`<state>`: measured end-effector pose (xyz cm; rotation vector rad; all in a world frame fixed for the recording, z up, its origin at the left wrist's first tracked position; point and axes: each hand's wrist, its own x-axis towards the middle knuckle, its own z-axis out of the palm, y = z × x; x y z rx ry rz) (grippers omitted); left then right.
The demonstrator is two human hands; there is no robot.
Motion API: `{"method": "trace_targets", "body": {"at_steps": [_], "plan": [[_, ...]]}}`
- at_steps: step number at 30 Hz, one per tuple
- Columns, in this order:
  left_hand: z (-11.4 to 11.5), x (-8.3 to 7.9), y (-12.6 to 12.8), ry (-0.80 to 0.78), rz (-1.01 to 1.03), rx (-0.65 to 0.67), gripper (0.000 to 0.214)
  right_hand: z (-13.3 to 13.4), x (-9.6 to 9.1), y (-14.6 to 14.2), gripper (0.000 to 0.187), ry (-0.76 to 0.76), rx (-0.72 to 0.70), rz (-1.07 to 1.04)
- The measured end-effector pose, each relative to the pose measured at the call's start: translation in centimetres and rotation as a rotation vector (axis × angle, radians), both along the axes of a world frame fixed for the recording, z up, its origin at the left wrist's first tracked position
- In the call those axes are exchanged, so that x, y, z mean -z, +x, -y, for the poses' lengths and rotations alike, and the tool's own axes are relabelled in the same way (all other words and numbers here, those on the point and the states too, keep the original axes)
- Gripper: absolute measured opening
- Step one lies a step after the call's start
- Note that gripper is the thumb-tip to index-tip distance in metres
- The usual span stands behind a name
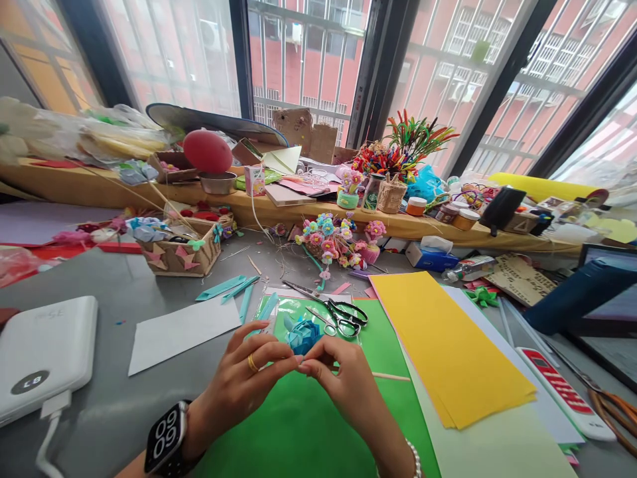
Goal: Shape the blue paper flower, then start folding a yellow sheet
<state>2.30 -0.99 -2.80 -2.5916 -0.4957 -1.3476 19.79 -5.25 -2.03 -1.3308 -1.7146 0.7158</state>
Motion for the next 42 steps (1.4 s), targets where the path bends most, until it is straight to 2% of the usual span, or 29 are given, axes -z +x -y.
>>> {"method": "trace_targets", "body": {"at_steps": [3,6,10,13,15,18,23,30,39,42], "plan": [[-0.1,0.2,0.1,-0.048,0.032,-0.018,0.021,0.1,-0.1,0.0,0.02,0.016,0.005,0.007],[-0.4,0.5,0.2,-0.206,0.063,-0.06,0.017,0.1,-0.2,0.0,0.018,0.056,0.021,0.033],[-1.2,1.4,0.3,-0.518,0.101,-0.061,0.061,0.2,-0.2,-0.1,0.015,0.131,0.015,0.057],[-1.8,1.7,0.2,-0.735,0.131,0.019,0.077,0.2,-0.1,-0.1,0.015,0.201,0.014,0.101],[-1.9,1.5,0.1,-0.821,0.164,0.065,0.071,0.2,0.0,-0.1,0.013,0.255,0.017,0.119],[-1.9,0.6,-0.1,-0.868,0.2,0.094,0.054,0.2,0.1,-0.1,0.01,0.321,0.013,0.125],[-2.2,-0.6,-0.6,-0.999,0.159,0.121,0.04,0.3,0.2,-0.3,0.007,0.342,-0.007,0.109],[-2.7,-0.7,-1.3,-1.282,0.002,0.099,0.048,0.5,0.4,-0.5,0.005,0.292,-0.059,0.093],[-2.6,-1.3,-1.4,-1.324,-0.009,0.147,0.042,0.7,0.3,-0.9,0.007,0.363,-0.055,0.089],[-2.6,-1.3,-1.4,-1.355,-0.014,0.205,0.04,0.7,0.4,-0.9,0.007,0.371,-0.065,0.107]]}}
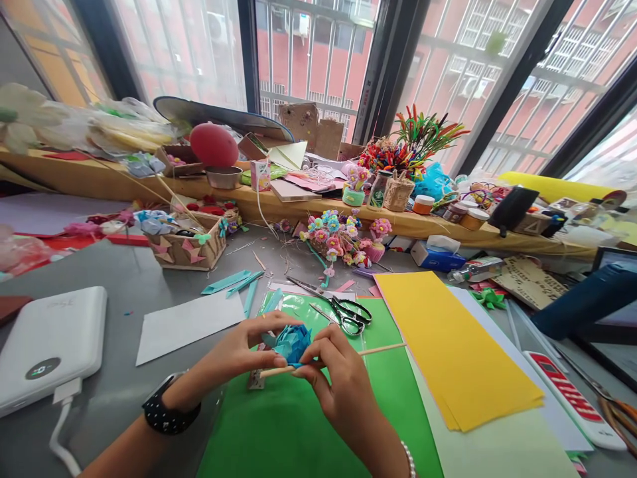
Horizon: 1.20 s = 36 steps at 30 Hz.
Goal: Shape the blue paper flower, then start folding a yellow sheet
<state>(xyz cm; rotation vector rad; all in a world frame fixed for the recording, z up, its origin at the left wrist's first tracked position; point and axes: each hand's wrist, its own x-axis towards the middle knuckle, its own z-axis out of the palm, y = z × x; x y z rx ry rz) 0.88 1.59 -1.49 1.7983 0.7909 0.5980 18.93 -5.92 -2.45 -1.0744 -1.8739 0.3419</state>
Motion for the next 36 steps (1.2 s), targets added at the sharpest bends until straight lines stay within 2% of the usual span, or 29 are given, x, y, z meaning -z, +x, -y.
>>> {"method": "trace_targets", "body": {"at_steps": [6,14,22,26,36], "plan": [[-0.2,0.5,-0.2,-0.142,0.164,0.132,0.044,0.0,0.1,0.0,0.008,0.056,0.005,0.07],[-0.3,1.0,-0.2,-0.282,0.168,0.113,0.05,0.0,0.2,-0.2,0.012,0.117,0.004,0.122],[-0.5,1.2,-0.4,-0.242,0.1,0.114,0.05,0.0,0.3,-0.2,0.012,0.169,0.006,0.136],[-0.5,1.3,-0.5,-0.252,0.063,0.126,0.057,0.1,0.3,-0.2,0.01,0.183,0.022,0.132],[-0.1,0.5,-0.2,-0.275,0.116,0.105,0.055,0.2,-0.1,-0.1,0.008,0.177,0.018,0.122]]}}
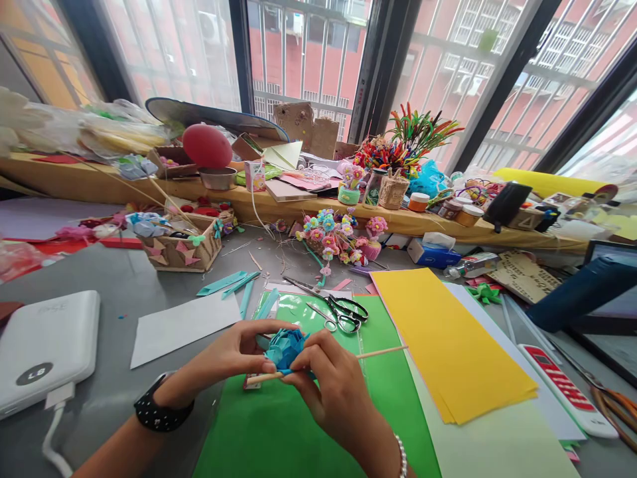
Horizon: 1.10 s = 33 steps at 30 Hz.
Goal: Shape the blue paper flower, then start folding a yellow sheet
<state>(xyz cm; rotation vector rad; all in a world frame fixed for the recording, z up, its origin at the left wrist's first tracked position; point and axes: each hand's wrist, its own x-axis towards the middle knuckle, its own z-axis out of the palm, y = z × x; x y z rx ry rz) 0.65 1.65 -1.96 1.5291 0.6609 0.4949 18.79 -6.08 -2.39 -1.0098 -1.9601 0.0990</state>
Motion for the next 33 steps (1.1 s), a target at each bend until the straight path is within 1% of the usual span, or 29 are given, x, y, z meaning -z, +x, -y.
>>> {"method": "trace_targets", "body": {"at_steps": [4,8,17,19,22,24,26,27,30,33], "plan": [[0.2,-0.4,0.2,-0.03,0.058,-0.017,0.049,0.2,0.0,0.0,0.007,-0.032,0.024,-0.043],[0.4,-0.5,0.3,-0.066,0.07,-0.019,0.046,0.3,0.0,-0.1,0.008,-0.026,0.042,-0.05],[0.4,-0.5,0.2,-0.043,0.075,0.01,0.043,0.3,0.1,-0.2,0.01,0.002,0.045,-0.038],[0.3,-0.4,0.2,-0.042,0.072,0.011,0.043,0.3,0.2,-0.3,0.01,0.02,0.056,-0.025],[0.4,-0.4,0.2,-0.03,0.059,0.019,0.043,0.3,0.4,-0.5,0.012,0.11,0.104,0.001],[0.6,-0.6,0.2,0.005,0.043,0.019,0.043,0.3,0.5,-0.5,0.011,0.195,0.148,0.021],[0.8,-0.9,0.2,0.077,0.049,0.0,0.043,0.3,0.5,-0.3,0.009,0.268,0.195,0.029],[0.9,-1.0,0.2,0.122,0.066,-0.018,0.044,0.3,0.4,-0.1,0.012,0.296,0.224,0.018],[0.9,-1.3,0.1,0.24,0.128,-0.073,0.046,0.4,0.0,0.4,0.024,0.341,0.319,-0.035],[0.9,-1.3,-0.1,0.287,0.163,-0.102,0.045,0.3,-0.6,0.8,0.022,0.355,0.341,-0.019]]}}
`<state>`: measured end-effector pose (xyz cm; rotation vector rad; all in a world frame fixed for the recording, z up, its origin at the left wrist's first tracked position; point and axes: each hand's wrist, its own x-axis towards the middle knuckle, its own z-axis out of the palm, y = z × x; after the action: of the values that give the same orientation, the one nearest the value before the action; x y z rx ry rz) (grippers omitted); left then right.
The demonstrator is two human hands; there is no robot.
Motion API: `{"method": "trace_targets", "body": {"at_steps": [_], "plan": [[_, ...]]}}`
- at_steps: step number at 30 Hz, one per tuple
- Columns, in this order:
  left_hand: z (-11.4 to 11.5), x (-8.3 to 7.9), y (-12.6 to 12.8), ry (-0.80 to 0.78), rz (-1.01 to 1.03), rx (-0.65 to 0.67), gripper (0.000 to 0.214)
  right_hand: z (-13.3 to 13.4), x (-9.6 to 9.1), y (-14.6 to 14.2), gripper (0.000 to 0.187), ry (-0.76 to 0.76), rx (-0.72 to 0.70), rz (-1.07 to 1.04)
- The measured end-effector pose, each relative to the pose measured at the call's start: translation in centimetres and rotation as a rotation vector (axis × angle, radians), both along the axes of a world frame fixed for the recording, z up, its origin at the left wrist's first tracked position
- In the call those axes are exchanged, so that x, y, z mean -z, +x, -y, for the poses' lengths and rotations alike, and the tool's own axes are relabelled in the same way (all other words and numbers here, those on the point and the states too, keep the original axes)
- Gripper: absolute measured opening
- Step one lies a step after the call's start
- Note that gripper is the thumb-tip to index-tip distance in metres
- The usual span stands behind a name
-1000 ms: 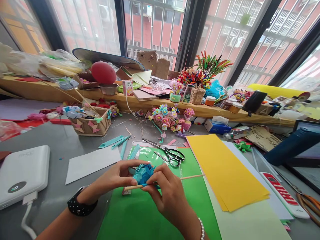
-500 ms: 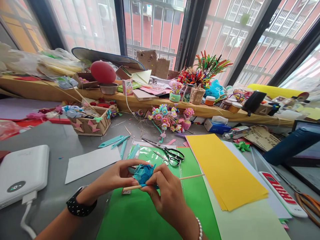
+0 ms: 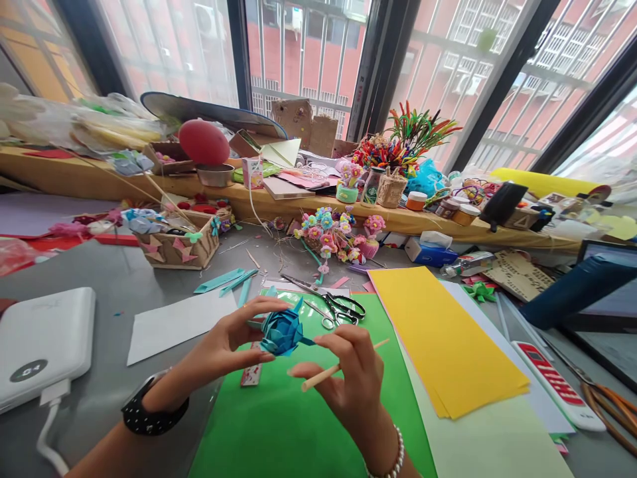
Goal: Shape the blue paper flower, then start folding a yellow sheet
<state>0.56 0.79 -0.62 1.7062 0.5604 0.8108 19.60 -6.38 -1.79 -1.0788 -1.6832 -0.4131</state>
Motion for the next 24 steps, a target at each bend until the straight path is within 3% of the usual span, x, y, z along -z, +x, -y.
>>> {"method": "trace_targets", "body": {"at_steps": [4,9,19,24], "plan": [[0.0,0.0,-0.2,0.01,0.008,-0.015,0.049,-0.3,-0.2,0.1,0.017,-0.005,-0.035,0.066],[0.0,0.2,-0.4,0.01,0.035,-0.02,0.044,-0.8,0.2,0.3,0.017,-0.124,-0.052,0.064],[-0.4,0.9,0.6,-0.231,-0.003,-0.007,0.049,-0.7,0.3,0.2,0.015,-0.169,-0.135,-0.005],[-0.6,1.4,0.6,-0.184,-0.069,-0.048,0.054,-0.5,0.1,0.0,0.008,-0.157,-0.148,-0.024]]}}
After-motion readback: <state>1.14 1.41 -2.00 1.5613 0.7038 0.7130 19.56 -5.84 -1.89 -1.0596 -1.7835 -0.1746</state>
